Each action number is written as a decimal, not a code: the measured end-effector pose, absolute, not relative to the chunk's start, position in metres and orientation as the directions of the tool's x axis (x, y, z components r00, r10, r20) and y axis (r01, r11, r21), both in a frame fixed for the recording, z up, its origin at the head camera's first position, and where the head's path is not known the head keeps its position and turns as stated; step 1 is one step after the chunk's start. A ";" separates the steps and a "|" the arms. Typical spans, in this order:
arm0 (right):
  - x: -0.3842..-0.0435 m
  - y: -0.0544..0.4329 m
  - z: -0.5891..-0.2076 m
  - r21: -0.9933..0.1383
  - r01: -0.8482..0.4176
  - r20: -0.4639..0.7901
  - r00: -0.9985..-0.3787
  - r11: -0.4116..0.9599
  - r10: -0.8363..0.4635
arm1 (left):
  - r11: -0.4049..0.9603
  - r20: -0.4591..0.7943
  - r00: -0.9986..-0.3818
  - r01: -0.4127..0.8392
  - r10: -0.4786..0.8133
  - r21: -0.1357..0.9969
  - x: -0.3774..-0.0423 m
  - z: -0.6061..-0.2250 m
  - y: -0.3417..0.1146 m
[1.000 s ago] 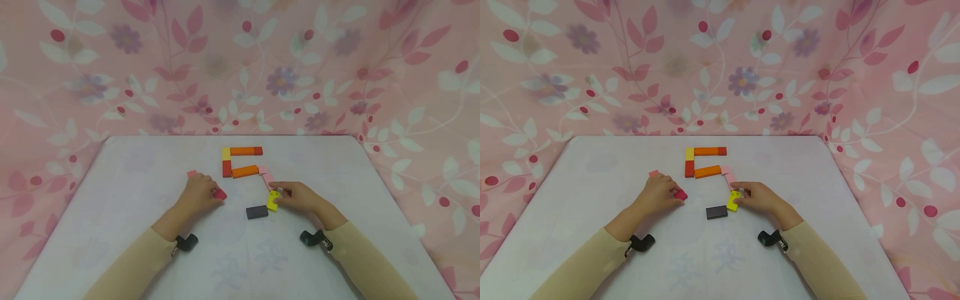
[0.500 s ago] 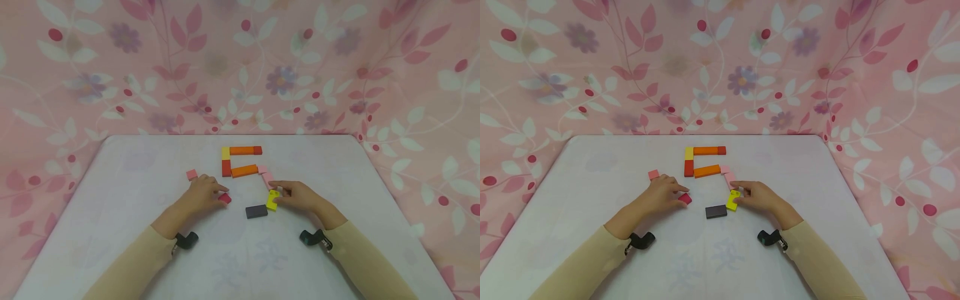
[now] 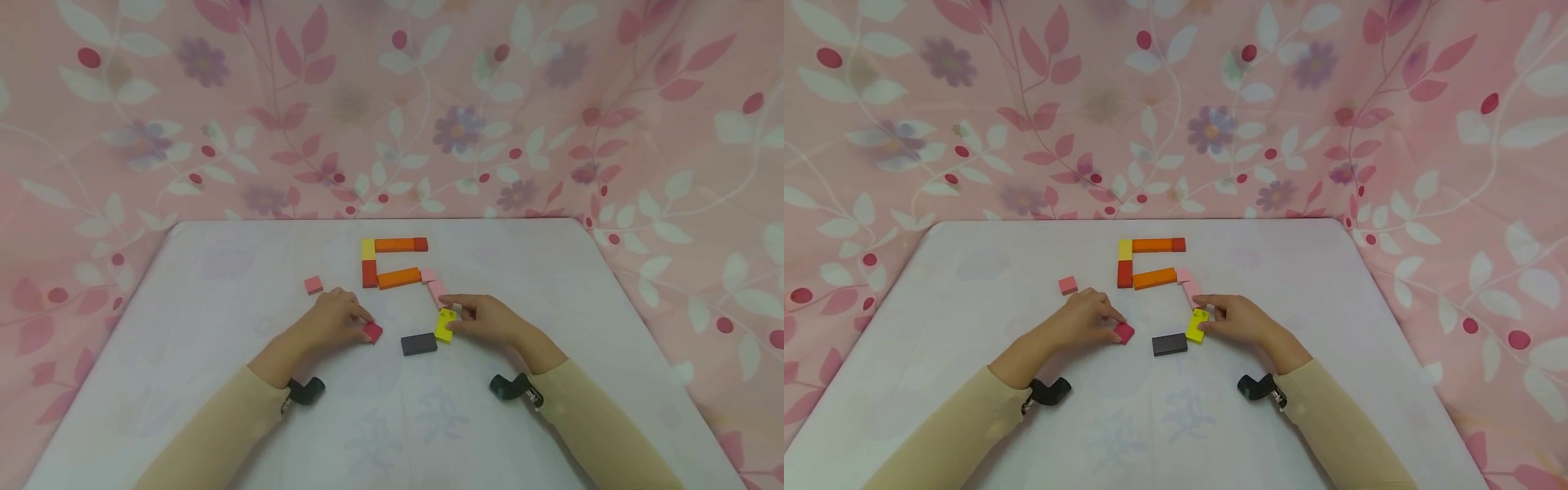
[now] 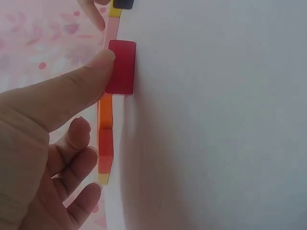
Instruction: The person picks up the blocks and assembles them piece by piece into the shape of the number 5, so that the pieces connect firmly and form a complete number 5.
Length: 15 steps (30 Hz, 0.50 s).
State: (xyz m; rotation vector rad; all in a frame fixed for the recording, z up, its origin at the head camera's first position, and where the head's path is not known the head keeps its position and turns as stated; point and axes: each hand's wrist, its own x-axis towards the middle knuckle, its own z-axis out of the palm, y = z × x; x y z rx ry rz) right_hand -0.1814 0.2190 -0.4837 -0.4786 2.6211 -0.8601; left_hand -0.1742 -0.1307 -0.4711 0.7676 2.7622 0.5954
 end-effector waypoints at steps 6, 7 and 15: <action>-0.181 0.220 -0.484 -0.618 -0.221 -0.204 -0.881 0.754 -0.426 | 0.774 -0.083 -0.835 0.461 0.544 0.433 -0.173 -0.475 -0.124; -0.181 0.220 -0.483 -0.618 -0.224 -0.202 -0.881 0.754 -0.428 | 0.771 -0.080 -0.833 0.465 0.547 0.434 -0.172 -0.476 -0.122; -0.179 0.218 -0.482 -0.632 -0.235 -0.187 -0.878 0.738 -0.440 | 0.747 -0.071 -0.807 0.505 0.586 0.432 -0.168 -0.475 -0.111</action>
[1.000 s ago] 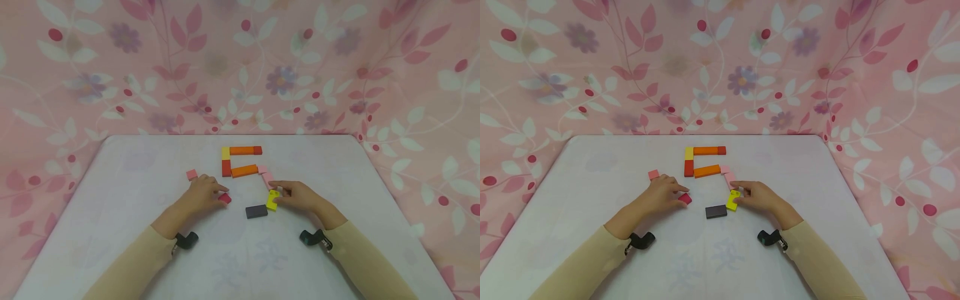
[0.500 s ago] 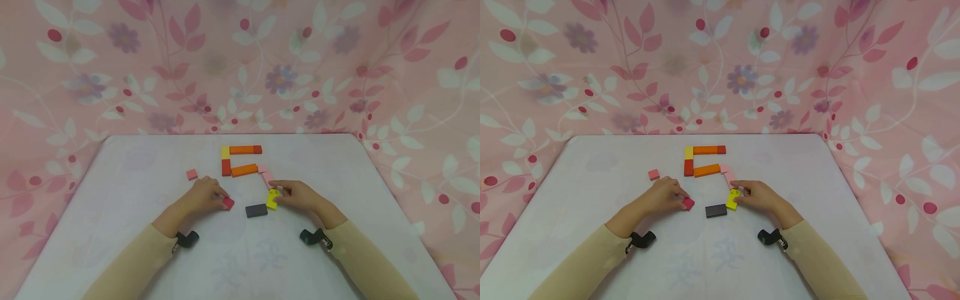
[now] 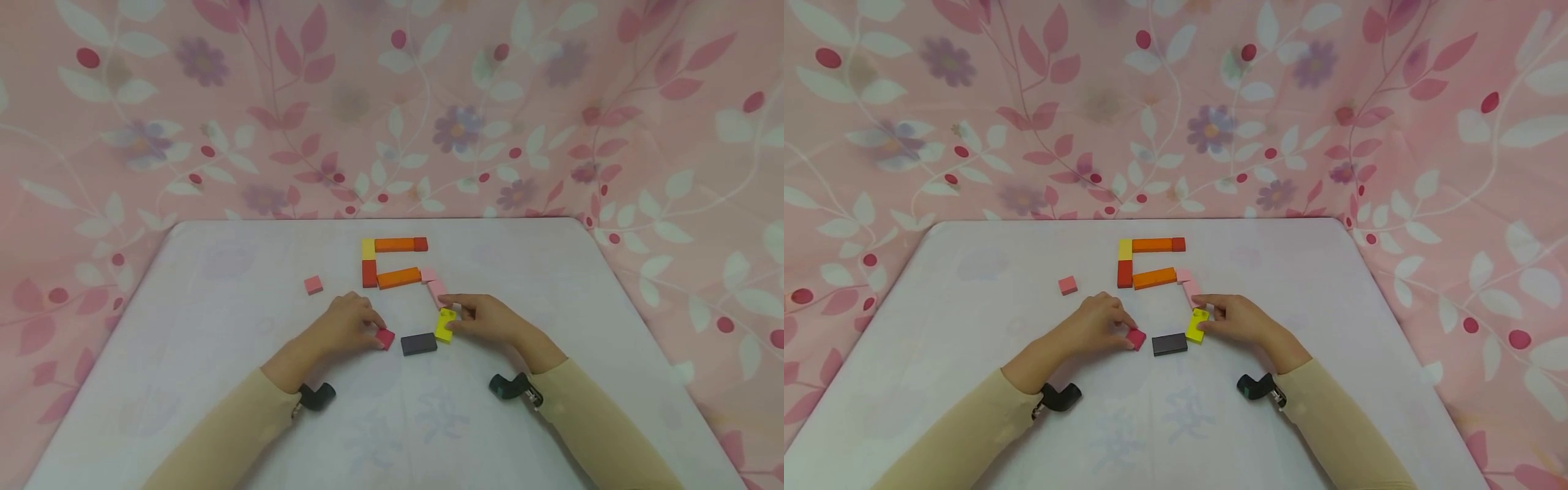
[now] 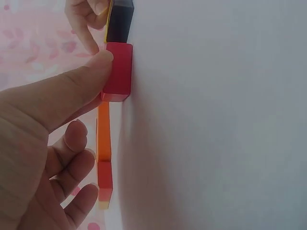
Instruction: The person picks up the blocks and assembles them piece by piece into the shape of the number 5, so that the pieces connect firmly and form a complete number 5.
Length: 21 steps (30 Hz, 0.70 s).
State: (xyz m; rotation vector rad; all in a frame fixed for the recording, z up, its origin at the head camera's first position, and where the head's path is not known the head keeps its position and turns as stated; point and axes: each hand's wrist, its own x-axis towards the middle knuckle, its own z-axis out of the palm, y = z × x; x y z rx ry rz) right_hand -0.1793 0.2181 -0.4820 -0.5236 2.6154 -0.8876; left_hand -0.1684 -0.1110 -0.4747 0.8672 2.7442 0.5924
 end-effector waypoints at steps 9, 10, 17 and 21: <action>-0.175 0.213 -0.483 -0.694 -0.254 -0.171 -0.851 0.674 -0.497 | 0.753 -0.064 -0.811 0.506 0.581 0.421 -0.163 -0.469 -0.104; -0.174 0.212 -0.483 -0.694 -0.253 -0.173 -0.850 0.674 -0.498 | 0.754 -0.064 -0.812 0.505 0.580 0.420 -0.162 -0.469 -0.104; -0.168 0.208 -0.480 -0.701 -0.236 -0.197 -0.843 0.673 -0.501 | 0.752 -0.065 -0.813 0.502 0.579 0.428 -0.163 -0.469 -0.102; -0.163 0.206 -0.481 -0.714 -0.242 -0.201 -0.828 0.657 -0.524 | 0.752 -0.066 -0.811 0.504 0.581 0.425 -0.163 -0.469 -0.101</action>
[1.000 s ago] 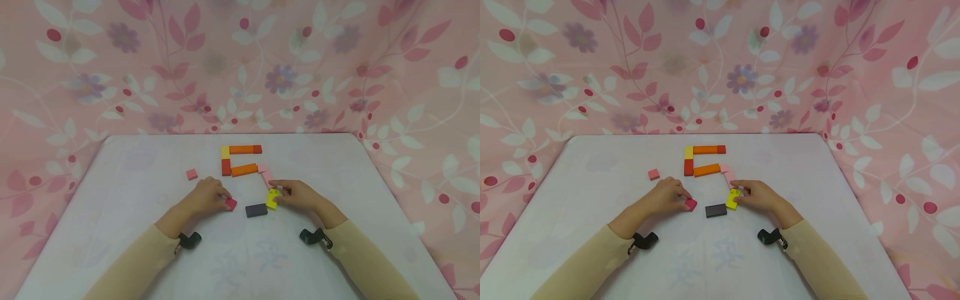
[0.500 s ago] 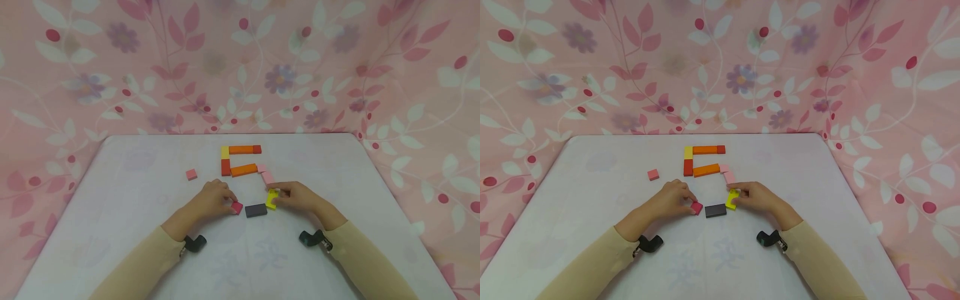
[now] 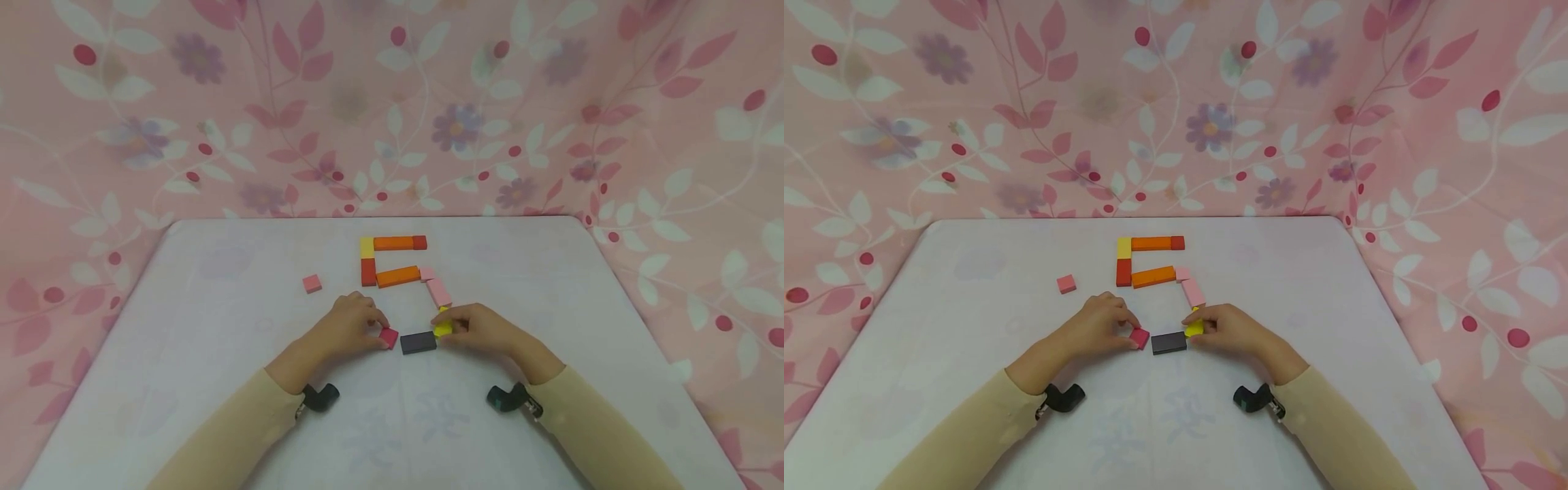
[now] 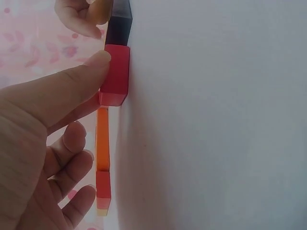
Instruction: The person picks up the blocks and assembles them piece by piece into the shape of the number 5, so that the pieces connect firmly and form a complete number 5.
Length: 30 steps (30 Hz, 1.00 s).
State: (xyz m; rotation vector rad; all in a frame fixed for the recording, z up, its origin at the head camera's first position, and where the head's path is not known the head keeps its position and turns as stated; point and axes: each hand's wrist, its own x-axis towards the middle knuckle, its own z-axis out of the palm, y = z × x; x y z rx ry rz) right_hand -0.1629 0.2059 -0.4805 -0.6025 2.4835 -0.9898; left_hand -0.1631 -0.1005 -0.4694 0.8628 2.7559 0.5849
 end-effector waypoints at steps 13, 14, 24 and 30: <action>-0.155 0.197 -0.483 -0.648 -0.380 -0.119 -0.805 0.660 -0.581 | 0.752 -0.070 -0.812 0.500 0.580 0.429 -0.163 -0.469 -0.102; -0.155 0.196 -0.483 -0.644 -0.383 -0.118 -0.805 0.662 -0.581 | 0.748 -0.067 -0.810 0.502 0.583 0.433 -0.163 -0.469 -0.102; -0.155 0.195 -0.485 -0.612 -0.399 -0.108 -0.812 0.682 -0.573 | 0.748 -0.066 -0.808 0.506 0.585 0.429 -0.163 -0.470 -0.100; -0.154 0.195 -0.484 -0.622 -0.394 -0.115 -0.809 0.677 -0.576 | 0.744 -0.060 -0.807 0.510 0.588 0.432 -0.162 -0.470 -0.099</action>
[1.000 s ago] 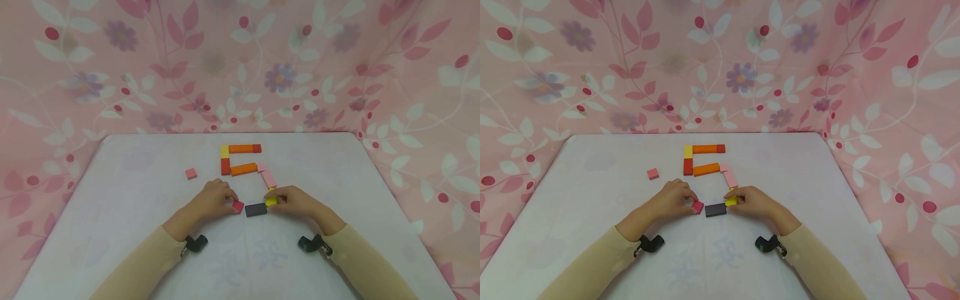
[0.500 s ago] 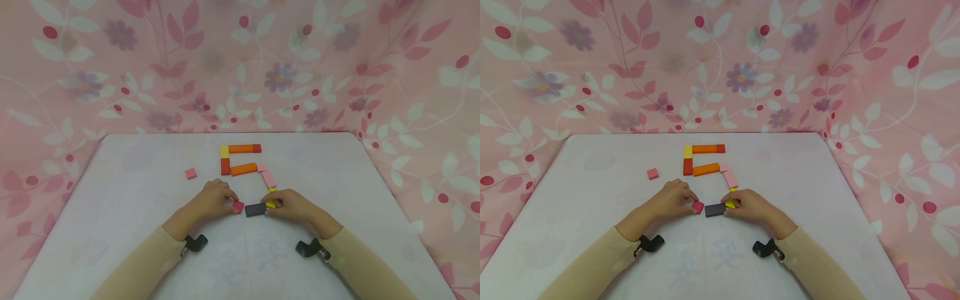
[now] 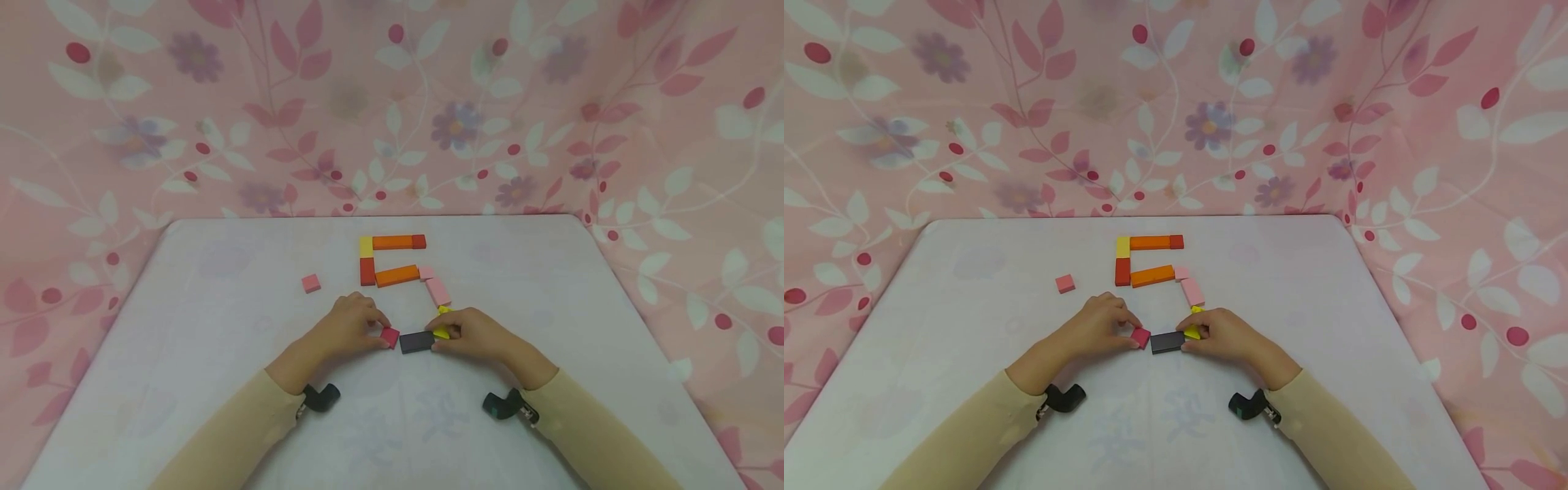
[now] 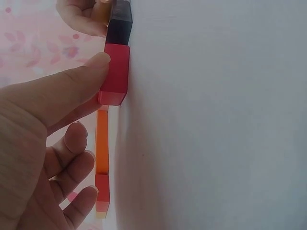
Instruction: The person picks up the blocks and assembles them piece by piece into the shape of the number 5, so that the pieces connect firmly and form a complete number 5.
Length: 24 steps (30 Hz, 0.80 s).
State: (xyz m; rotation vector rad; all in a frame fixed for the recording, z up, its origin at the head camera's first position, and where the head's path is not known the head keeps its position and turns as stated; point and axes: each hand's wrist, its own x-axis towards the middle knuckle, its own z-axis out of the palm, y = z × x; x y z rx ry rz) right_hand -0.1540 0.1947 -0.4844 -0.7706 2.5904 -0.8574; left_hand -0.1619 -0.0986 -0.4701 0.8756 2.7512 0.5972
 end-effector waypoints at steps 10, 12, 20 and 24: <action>-0.155 0.195 -0.483 -0.628 -0.395 -0.111 -0.807 0.671 -0.579 | 0.746 -0.056 -0.811 0.507 0.583 0.433 -0.160 -0.471 -0.097; -0.155 0.195 -0.483 -0.630 -0.393 -0.112 -0.807 0.670 -0.579 | 0.747 -0.057 -0.812 0.504 0.581 0.433 -0.160 -0.471 -0.097; -0.154 0.193 -0.483 -0.625 -0.376 -0.127 -0.816 0.684 -0.564 | 0.751 -0.063 -0.812 0.505 0.581 0.425 -0.160 -0.471 -0.096; -0.154 0.193 -0.483 -0.624 -0.374 -0.127 -0.817 0.686 -0.562 | 0.754 -0.070 -0.812 0.502 0.580 0.423 -0.160 -0.471 -0.096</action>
